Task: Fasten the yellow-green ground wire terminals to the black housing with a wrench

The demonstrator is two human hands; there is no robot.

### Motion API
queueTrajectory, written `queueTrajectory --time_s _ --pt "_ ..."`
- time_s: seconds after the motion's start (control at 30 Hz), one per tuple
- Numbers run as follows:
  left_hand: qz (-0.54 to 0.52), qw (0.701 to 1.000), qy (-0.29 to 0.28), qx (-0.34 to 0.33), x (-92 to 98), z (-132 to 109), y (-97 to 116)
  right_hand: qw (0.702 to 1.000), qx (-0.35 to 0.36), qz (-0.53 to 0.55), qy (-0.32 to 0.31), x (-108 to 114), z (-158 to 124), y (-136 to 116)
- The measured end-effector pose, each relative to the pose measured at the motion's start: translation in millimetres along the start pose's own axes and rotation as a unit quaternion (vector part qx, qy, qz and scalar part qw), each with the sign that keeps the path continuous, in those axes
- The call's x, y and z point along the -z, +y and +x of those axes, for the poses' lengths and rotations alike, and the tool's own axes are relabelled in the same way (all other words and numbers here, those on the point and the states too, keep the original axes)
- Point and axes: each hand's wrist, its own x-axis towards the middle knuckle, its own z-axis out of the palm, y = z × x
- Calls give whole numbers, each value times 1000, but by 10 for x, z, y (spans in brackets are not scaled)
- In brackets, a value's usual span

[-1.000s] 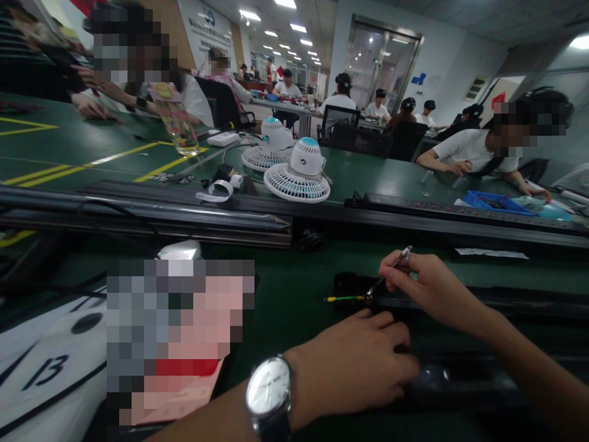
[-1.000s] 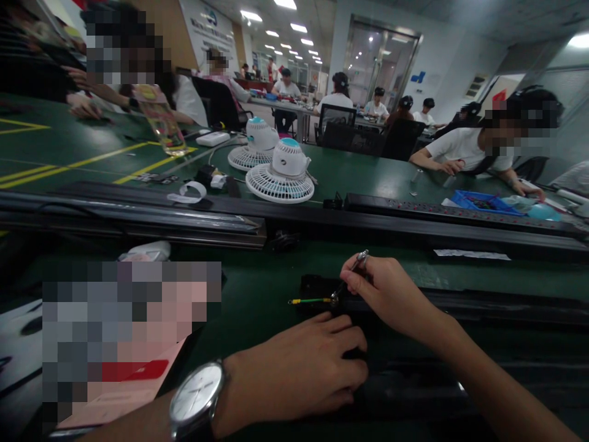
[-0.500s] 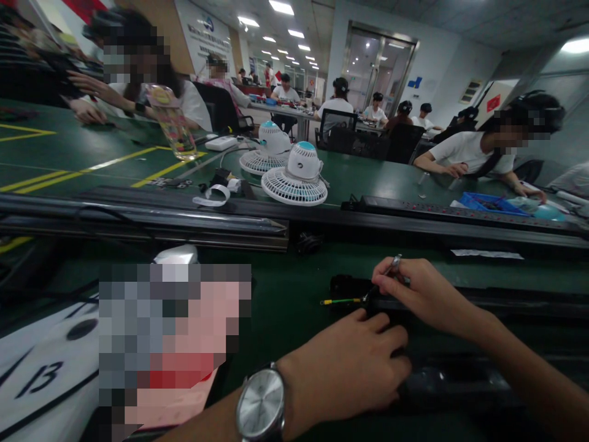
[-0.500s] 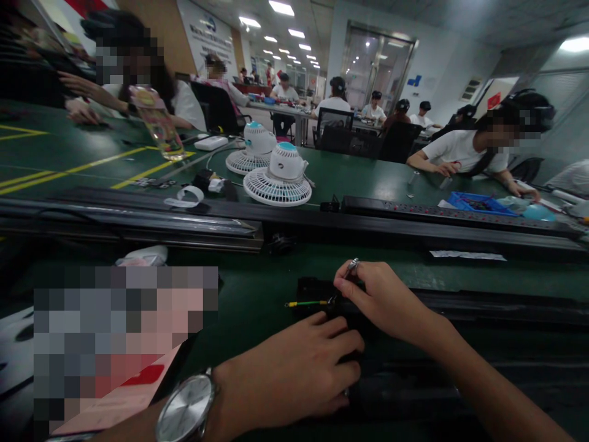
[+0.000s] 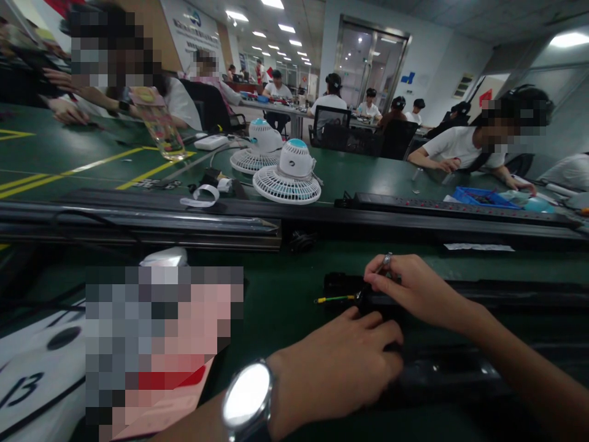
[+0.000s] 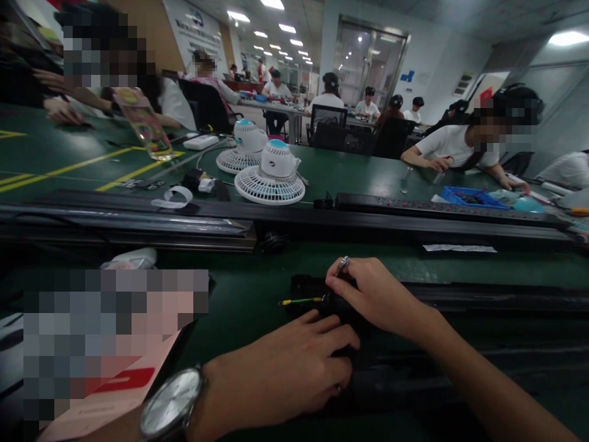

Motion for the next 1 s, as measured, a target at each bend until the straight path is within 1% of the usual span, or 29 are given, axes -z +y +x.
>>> queueTrajectory --time_s 0.2,0.4,0.6,0.73,1.0 --pt "4 1000 15 -9 -38 11 -19 1000 -1 -1 3 2 -1 -16" --pt "47 999 27 -1 -72 30 9 1000 -2 0 0 -17 -11 1" --pt "37 999 24 -2 -47 6 24 1000 8 -4 8 -23 -2 13" --pt "37 999 21 3 -49 -8 33 1000 -2 0 10 -34 -1 18" --pt "74 997 28 5 -77 -2 31 1000 -6 -7 9 -54 6 30"
